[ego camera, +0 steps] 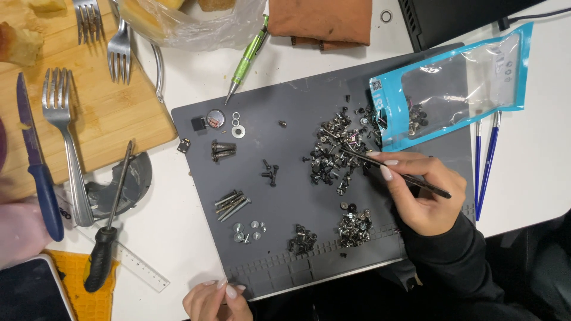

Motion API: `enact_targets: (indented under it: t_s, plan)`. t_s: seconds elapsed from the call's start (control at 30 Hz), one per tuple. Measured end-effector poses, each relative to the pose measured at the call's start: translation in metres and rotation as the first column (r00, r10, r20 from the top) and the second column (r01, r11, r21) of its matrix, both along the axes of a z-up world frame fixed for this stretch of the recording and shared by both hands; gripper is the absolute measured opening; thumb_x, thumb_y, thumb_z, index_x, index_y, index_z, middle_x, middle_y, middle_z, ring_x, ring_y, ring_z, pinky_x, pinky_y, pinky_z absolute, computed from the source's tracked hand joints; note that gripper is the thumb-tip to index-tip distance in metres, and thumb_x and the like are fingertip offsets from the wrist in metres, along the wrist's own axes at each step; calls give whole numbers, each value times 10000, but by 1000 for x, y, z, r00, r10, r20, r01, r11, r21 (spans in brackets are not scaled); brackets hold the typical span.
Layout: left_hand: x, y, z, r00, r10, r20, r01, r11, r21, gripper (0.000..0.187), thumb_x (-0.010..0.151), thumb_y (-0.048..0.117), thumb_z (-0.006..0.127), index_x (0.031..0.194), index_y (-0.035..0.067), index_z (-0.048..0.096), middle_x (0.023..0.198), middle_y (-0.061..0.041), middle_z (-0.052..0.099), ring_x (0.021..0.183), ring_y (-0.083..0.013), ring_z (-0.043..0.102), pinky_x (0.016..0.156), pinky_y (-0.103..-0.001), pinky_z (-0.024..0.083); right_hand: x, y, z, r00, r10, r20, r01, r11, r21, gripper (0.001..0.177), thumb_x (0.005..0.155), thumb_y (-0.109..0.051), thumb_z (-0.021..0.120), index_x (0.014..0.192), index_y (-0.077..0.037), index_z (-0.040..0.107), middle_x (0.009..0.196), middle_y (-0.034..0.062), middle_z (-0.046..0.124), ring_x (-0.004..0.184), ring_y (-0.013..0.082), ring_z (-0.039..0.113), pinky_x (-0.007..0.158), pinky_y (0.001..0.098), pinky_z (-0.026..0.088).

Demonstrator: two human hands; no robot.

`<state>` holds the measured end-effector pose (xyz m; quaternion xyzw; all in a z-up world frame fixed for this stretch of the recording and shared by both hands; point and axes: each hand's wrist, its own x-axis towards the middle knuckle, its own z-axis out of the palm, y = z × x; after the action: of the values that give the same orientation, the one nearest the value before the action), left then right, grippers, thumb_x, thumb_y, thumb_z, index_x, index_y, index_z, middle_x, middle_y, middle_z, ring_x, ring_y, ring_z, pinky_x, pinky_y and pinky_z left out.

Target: The person uses tweezers to pick up individual screws from a pile on a gray mat and places them into a small blue zip-lock bag. The person occasionally uses their left hand to adjust the pile or hold the bag open while continuing to transfer screws one by one.

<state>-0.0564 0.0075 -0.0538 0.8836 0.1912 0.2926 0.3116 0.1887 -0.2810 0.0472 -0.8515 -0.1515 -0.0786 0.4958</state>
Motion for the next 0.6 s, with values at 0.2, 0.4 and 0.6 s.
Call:
enact_targets:
  t_s: [0.2,0.4,0.6]
  plan:
    - [-9,0,-3,998,29,-57,-30,999,-17,62,996,152,671,1011,105,709,788,-27,685,896,-228,627,922,-376,536,0,1,7,992,116,-42,-113,990,84,100,936,78,687,984,29,613,1071,293,741,1060,417,803,906,401,708]
    - [0,-3,12,990,35,-140,-34,999,5,138,1005,137,620,933,63,712,724,-23,687,869,-231,636,926,-394,526,2,4,8,996,85,-28,-84,996,39,87,906,103,718,956,74,652,1012,257,752,1048,425,805,903,405,710]
    - [-4,1,9,987,-1,-158,4,1000,18,118,994,131,616,933,68,696,694,12,682,857,-202,638,928,-379,523,-4,-5,11,993,-77,-87,79,997,20,68,1006,97,605,983,92,541,977,312,708,965,447,797,856,461,693]
